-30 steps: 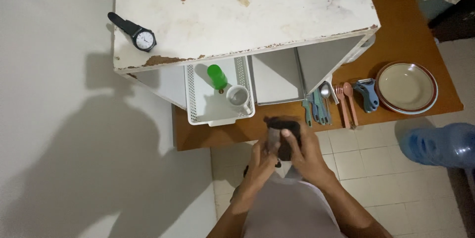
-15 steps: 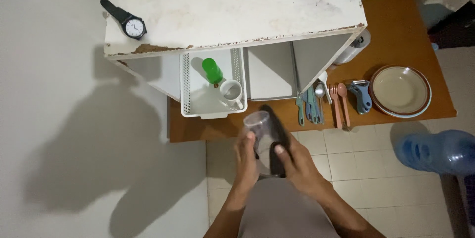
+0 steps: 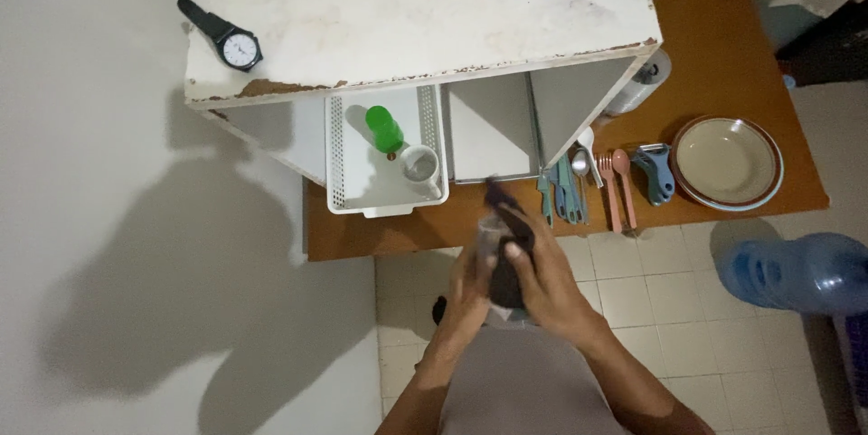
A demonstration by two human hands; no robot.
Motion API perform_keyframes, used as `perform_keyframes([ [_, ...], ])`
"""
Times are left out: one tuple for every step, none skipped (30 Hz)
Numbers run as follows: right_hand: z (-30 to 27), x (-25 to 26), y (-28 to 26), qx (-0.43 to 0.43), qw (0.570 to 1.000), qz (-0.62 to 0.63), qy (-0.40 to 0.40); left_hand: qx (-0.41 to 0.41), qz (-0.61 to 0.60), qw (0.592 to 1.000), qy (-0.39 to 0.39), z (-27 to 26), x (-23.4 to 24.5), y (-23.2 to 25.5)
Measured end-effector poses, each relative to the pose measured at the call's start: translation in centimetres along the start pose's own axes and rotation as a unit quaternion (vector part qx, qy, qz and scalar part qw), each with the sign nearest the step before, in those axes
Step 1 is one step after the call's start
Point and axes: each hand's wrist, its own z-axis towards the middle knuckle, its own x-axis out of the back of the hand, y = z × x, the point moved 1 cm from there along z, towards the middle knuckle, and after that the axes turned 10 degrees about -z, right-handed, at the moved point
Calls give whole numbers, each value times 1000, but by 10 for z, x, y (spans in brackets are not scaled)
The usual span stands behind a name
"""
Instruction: Cleaning a mug and a plastic container with a cloth on a table.
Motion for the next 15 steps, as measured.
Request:
perform_keyframes([
  [3, -2, 6, -2, 1000, -1, 3, 1, 0, 1000, -3, -1, -4, 12],
  [4, -5, 12, -95, 995, 29, -5, -8, -35, 999, -39, -3, -7, 24],
  [5, -8, 19, -187, 980, 60, -14, -17, -71, 995, -74, -5, -10, 35],
  [5, -7, 14, -190, 980, 62, -13, -13, -70, 995, -74, -1, -4, 19],
  [6, -5, 8, -191, 979, 66, -5, 28, -47, 998, -37, 3, 3, 1],
  [7, -3, 2, -192, 979, 71, 5, 69, -24, 997, -3, 8, 9, -17],
  [9, 4, -13, -195, 978, 71, 7, 72, -22, 997, -5, 5, 5, -4],
  [13, 13, -31, -55, 998, 1, 35, 38, -122, 992, 5, 3, 2, 10],
  [17, 20, -49, 87, 992, -70, 63, 3, -220, 975, 14, 1, -2, 24],
  [9, 15, -40, 84, 992, -69, 63, 6, -219, 976, 14, -1, 0, 22],
  [1, 9, -32, 105, 991, -69, 49, -23, -199, 979, 21, -3, 2, 21],
  [-5, 4, -24, 128, 989, -69, 35, -55, -179, 982, 27, -3, 3, 22],
  [-15, -8, 7, 127, 989, -69, 36, -54, -179, 982, 26, 1, 5, 16],
  [-26, -20, 41, 38, 998, 45, -11, -79, -225, 971, 10, 3, 7, 11],
  [-37, -32, 74, -51, 984, 159, -59, -104, -270, 957, -6, 6, 8, 6],
])
